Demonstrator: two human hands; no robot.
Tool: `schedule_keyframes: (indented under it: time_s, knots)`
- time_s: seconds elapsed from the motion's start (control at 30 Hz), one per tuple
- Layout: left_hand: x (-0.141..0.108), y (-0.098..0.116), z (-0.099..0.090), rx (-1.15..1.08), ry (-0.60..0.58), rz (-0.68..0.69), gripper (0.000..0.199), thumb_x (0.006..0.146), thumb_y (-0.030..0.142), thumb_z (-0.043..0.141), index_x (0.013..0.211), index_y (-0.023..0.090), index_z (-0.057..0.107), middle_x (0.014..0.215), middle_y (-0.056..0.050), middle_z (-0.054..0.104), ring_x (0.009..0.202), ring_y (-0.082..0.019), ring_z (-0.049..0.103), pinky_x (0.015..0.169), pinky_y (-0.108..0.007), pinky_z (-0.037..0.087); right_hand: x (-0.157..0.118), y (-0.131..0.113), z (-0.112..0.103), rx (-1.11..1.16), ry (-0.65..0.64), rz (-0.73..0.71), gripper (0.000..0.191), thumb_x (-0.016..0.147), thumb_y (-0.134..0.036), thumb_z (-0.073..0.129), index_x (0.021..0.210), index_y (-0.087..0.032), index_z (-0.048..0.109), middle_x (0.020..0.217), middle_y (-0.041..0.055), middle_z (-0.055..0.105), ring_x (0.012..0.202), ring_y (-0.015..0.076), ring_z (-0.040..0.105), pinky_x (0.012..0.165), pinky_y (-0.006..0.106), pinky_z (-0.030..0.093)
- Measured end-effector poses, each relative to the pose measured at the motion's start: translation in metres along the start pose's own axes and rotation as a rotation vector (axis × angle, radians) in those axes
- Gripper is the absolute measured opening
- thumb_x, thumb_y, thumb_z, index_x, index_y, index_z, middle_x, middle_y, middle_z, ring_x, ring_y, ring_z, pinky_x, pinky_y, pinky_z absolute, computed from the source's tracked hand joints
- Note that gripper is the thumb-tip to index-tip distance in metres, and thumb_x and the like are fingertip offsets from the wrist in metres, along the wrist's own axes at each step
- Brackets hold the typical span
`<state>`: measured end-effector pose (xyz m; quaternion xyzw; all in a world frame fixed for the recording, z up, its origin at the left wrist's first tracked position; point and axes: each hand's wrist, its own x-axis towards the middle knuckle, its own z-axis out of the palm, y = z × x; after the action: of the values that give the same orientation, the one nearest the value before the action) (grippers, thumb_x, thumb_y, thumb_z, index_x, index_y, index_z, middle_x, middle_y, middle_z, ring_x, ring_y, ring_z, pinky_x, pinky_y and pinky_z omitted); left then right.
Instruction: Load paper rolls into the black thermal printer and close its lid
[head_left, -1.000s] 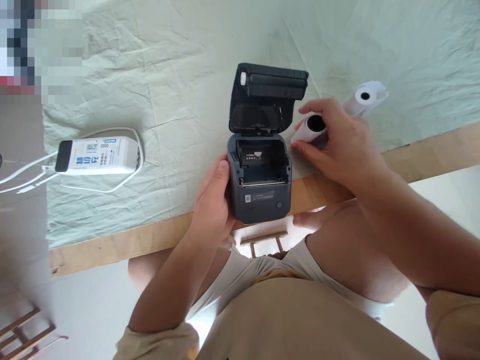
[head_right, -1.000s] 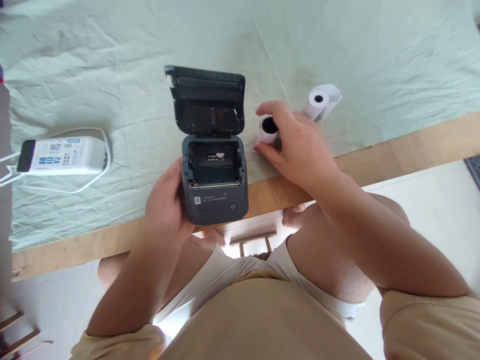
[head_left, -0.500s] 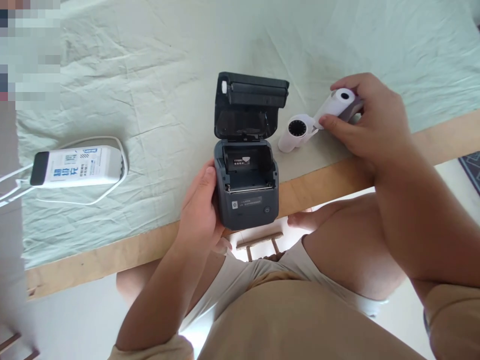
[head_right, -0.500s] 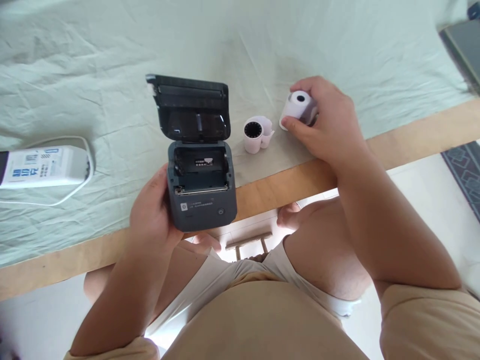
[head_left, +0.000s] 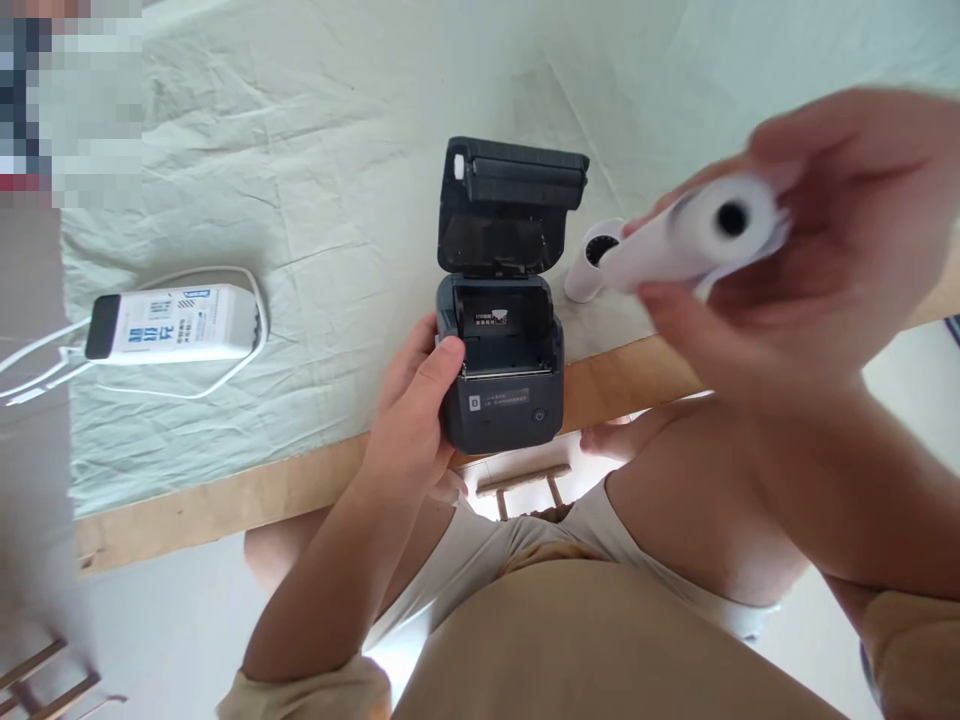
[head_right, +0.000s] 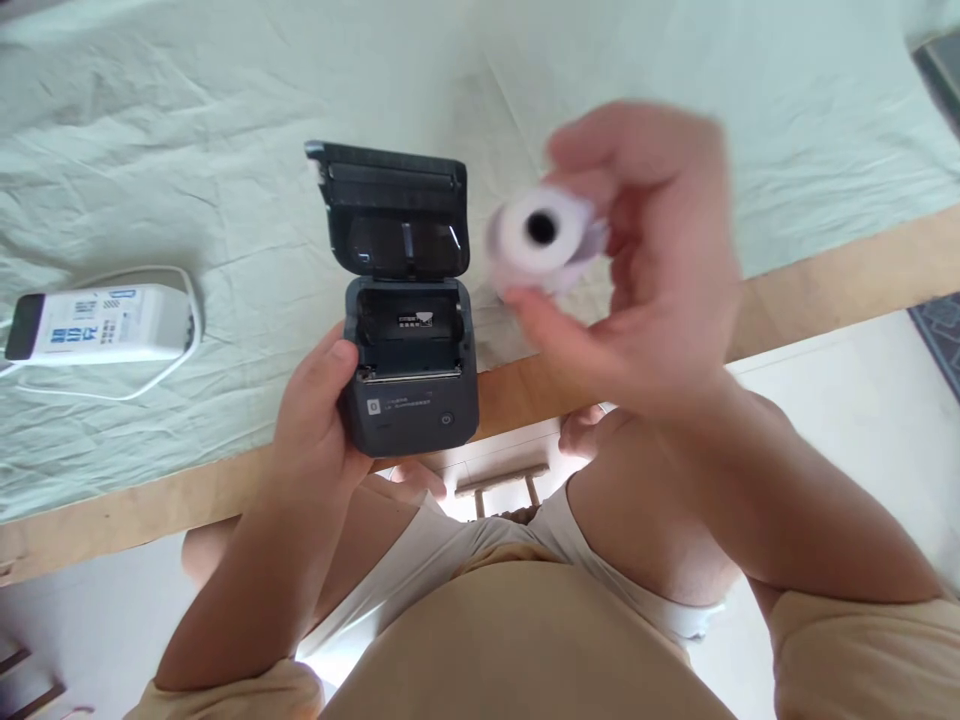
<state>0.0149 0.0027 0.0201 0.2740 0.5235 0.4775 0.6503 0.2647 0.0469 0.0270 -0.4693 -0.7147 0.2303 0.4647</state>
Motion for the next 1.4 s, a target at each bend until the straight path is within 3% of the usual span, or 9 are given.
schedule_keyframes:
  time_s: [0.1, 0.23, 0.43, 0.63, 0.83, 0.97, 1.17, 1.3, 1.4]
  knots:
    - [0.000, -0.002, -0.001, -0.023, -0.006, 0.040, 0.034, 0.096, 0.051, 0.085, 0.114, 0.023, 0.078, 0.097, -0.003, 0.084, 0.095, -0.025, 0.086, 0.070, -0.030, 0.069, -0.007, -0.023, 0.024, 0.018, -0.018, -0.162, 0.037, 0.095, -0.033, 0.082, 0.129, -0.031, 0.069, 0.127, 0.0065, 0.081, 0.107, 0.0269, 0.081, 0.092, 0.045, 0.068]
    - [-0.002, -0.001, 0.000, -0.027, 0.009, 0.018, 0.031, 0.097, 0.049, 0.084, 0.112, 0.023, 0.078, 0.102, -0.005, 0.086, 0.101, -0.028, 0.086, 0.073, -0.031, 0.071, 0.000, -0.032, 0.043, -0.113, -0.030, -0.434, 0.025, 0.101, -0.013, 0.073, 0.118, -0.031, 0.072, 0.113, -0.0005, 0.088, 0.098, 0.0188, 0.084, 0.082, 0.035, 0.064]
    - [-0.004, 0.002, 0.002, -0.015, 0.054, -0.035, 0.033, 0.096, 0.045, 0.083, 0.121, 0.023, 0.079, 0.097, -0.006, 0.084, 0.095, -0.029, 0.085, 0.068, -0.033, 0.068, 0.008, -0.028, 0.053, -0.308, -0.075, -0.343, 0.019, 0.096, -0.011, 0.071, 0.100, -0.029, 0.067, 0.090, -0.0048, 0.084, 0.081, 0.0219, 0.081, 0.076, 0.040, 0.055]
    - [-0.003, -0.003, -0.002, -0.024, 0.035, -0.037, 0.034, 0.095, 0.050, 0.084, 0.117, 0.025, 0.078, 0.095, -0.005, 0.082, 0.088, -0.026, 0.081, 0.063, -0.031, 0.063, 0.004, -0.026, 0.057, -0.255, -0.079, -0.412, 0.029, 0.092, 0.000, 0.065, 0.091, -0.029, 0.061, 0.098, -0.0055, 0.086, 0.092, 0.0225, 0.082, 0.078, 0.041, 0.052]
    - [-0.003, -0.007, -0.007, -0.089, -0.073, 0.071, 0.041, 0.093, 0.055, 0.087, 0.115, 0.023, 0.075, 0.113, -0.007, 0.085, 0.116, -0.030, 0.082, 0.078, -0.030, 0.068, -0.007, -0.028, 0.057, -0.145, -0.159, -0.505, 0.016, 0.103, -0.023, 0.070, 0.091, -0.027, 0.061, 0.097, -0.0030, 0.084, 0.090, 0.0200, 0.078, 0.077, 0.041, 0.050]
    - [-0.004, -0.001, -0.005, 0.025, -0.045, 0.039, 0.067, 0.076, 0.030, 0.100, 0.137, 0.028, 0.071, 0.131, -0.007, 0.084, 0.128, -0.035, 0.080, 0.097, -0.039, 0.071, -0.010, -0.026, 0.055, -0.075, -0.192, -0.548, 0.018, 0.108, -0.039, 0.065, 0.094, -0.028, 0.065, 0.097, 0.0005, 0.083, 0.089, 0.0216, 0.077, 0.079, 0.044, 0.052]
    - [-0.005, 0.003, -0.004, 0.117, -0.057, 0.040, 0.075, 0.076, 0.023, 0.096, 0.145, 0.025, 0.068, 0.140, -0.010, 0.082, 0.131, -0.037, 0.078, 0.100, -0.039, 0.070, 0.003, -0.022, 0.042, -0.026, 0.120, -0.243, 0.015, 0.098, -0.020, 0.065, 0.105, -0.033, 0.065, 0.105, 0.0022, 0.072, 0.094, 0.0202, 0.071, 0.060, 0.036, 0.053]
    - [-0.006, 0.002, -0.006, 0.156, -0.086, 0.062, 0.079, 0.074, 0.025, 0.096, 0.148, 0.026, 0.068, 0.141, -0.011, 0.081, 0.133, -0.039, 0.077, 0.101, -0.041, 0.069, 0.011, -0.025, 0.035, -0.039, 0.009, -0.111, 0.035, 0.094, -0.017, 0.066, 0.125, -0.033, 0.062, 0.137, 0.0054, 0.069, 0.141, 0.0239, 0.064, 0.060, 0.030, 0.058]
    - [-0.005, 0.002, -0.005, 0.167, -0.056, 0.057, 0.079, 0.073, 0.026, 0.095, 0.147, 0.024, 0.069, 0.126, -0.010, 0.084, 0.122, -0.038, 0.080, 0.090, -0.039, 0.070, 0.010, -0.031, 0.033, 0.012, -0.015, -0.034, 0.036, 0.096, -0.023, 0.066, 0.130, -0.034, 0.060, 0.146, 0.0032, 0.065, 0.135, 0.0217, 0.070, 0.053, 0.026, 0.054]
